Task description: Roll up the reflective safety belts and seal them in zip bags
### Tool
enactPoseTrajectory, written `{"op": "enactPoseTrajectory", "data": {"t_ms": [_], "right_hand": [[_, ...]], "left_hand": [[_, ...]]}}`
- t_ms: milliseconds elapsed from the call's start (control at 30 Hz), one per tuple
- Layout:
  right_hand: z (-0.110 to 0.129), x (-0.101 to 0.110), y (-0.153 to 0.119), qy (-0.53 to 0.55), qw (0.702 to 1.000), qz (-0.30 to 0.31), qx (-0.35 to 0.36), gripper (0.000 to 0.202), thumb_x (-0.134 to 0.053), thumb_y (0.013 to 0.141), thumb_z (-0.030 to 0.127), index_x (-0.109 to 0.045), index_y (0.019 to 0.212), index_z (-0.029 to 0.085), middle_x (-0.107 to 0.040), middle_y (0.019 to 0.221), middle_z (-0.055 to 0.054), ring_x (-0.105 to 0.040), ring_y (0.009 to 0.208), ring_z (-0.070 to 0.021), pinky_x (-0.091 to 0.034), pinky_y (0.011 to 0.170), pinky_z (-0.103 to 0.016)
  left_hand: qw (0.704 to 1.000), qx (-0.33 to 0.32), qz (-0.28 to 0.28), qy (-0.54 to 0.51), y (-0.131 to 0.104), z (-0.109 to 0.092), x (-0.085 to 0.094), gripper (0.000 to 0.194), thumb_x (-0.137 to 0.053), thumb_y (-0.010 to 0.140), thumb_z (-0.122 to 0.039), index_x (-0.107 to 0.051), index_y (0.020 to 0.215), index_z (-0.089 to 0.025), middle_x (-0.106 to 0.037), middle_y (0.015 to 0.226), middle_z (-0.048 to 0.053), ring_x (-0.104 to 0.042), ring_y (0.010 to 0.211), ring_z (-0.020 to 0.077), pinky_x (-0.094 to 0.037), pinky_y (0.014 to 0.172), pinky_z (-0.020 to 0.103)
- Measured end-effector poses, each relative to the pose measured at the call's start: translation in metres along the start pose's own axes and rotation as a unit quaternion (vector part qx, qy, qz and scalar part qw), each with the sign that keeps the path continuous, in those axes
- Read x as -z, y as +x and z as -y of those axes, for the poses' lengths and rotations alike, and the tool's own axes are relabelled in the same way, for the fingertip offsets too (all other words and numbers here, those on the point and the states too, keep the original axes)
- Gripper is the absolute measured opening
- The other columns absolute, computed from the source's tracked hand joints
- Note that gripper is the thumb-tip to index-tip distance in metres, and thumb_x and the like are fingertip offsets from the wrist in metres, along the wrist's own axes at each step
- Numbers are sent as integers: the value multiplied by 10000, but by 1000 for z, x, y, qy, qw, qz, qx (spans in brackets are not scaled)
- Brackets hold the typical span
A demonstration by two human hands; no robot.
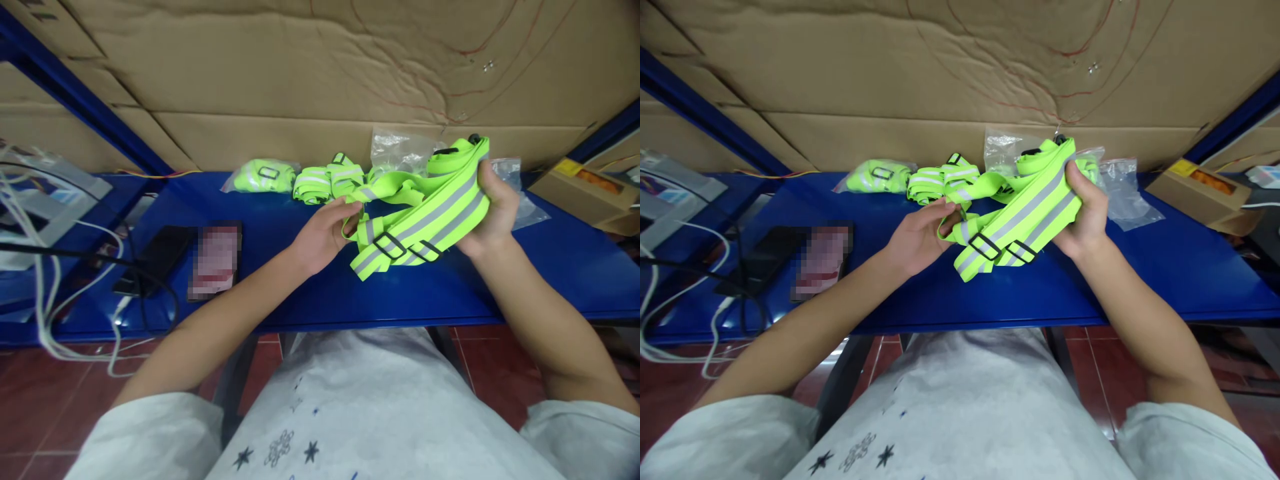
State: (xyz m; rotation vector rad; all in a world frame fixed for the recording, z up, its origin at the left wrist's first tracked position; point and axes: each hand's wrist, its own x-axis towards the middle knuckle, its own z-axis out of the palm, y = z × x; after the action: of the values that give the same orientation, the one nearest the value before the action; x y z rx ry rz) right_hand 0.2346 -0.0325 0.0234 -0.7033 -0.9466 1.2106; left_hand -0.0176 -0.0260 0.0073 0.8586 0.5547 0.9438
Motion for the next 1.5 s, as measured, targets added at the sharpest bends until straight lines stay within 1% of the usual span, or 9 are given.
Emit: {"op": "enactPoseTrajectory", "data": {"t_ms": [233,433,600,800,933,1100,1233,1367,1500], "right_hand": [[7,1,0,-12,1000,2,17,430,-817,742,566,-796,1037,254,-804,1142,-27,-637,1340,-386,-611,1044,-615],[15,0,1,22,1000,1,12,466,-852,716,539,-783,1045,216,-811,1100,-42,-643,1333,-382,-615,1049,-609],[18,-3,-3,37,999,-1,-16,446,-854,711,528,-769,1025,224,-816,1040,-23,-632,1346,-380,-600,1078,-613],[19,-2,-1,17,999,-9,33,387,-771,779,555,-784,1031,263,-791,1196,-45,-614,1367,-389,-595,1064,-617],[19,0,1,6,999,-19,31,414,-767,766,572,-790,1027,251,-760,1284,-54,-611,1364,-409,-589,1066,-628],[13,1,1,13,999,-9,50,263,-740,824,502,-778,973,289,-790,1192,2,-622,1366,-356,-591,1093,-586],[10,0,2,32,998,4,54,213,-724,850,472,-765,960,294,-794,1152,8,-627,1366,-317,-589,1112,-536],[11,-1,1,44,998,7,53,220,-720,866,447,-768,993,274,-792,1149,-4,-637,1357,-303,-599,1106,-515],[14,-2,1,24,999,-7,48,237,-697,868,478,-777,1004,302,-787,1182,14,-640,1349,-328,-616,1067,-551]], "left_hand": [[1000,2,5,-20,0,-1,-2,197,-793,755,-166,-602,803,-156,-495,666,-33,-465,573,73,-408,543,195],[995,4,72,-70,-2,-7,0,144,-737,740,-142,-597,772,-146,-451,608,-38,-440,568,75,-412,564,196],[997,-36,56,-42,-5,-6,0,262,-811,676,-97,-626,846,-173,-519,661,-48,-500,606,76,-411,598,198],[995,-62,75,6,-1,-6,1,372,-866,638,-128,-669,947,-186,-617,796,-31,-584,753,86,-464,727,213],[991,-104,8,82,4,-2,4,439,-941,604,-213,-643,926,-186,-695,913,-14,-656,855,111,-532,790,233],[968,-151,-117,160,9,4,13,408,-888,657,-239,-502,784,-206,-582,712,-84,-474,455,38,-377,411,190],[947,-190,-158,208,12,6,17,332,-803,708,-183,-486,802,-217,-557,723,-94,-466,398,32,-394,371,199],[968,-132,-134,169,13,4,16,219,-716,713,-135,-577,871,-194,-640,811,-44,-632,554,97,-577,540,267],[998,-30,-34,41,13,-3,18,315,-798,652,-108,-682,942,-150,-721,864,29,-709,798,161,-620,759,318]]}}
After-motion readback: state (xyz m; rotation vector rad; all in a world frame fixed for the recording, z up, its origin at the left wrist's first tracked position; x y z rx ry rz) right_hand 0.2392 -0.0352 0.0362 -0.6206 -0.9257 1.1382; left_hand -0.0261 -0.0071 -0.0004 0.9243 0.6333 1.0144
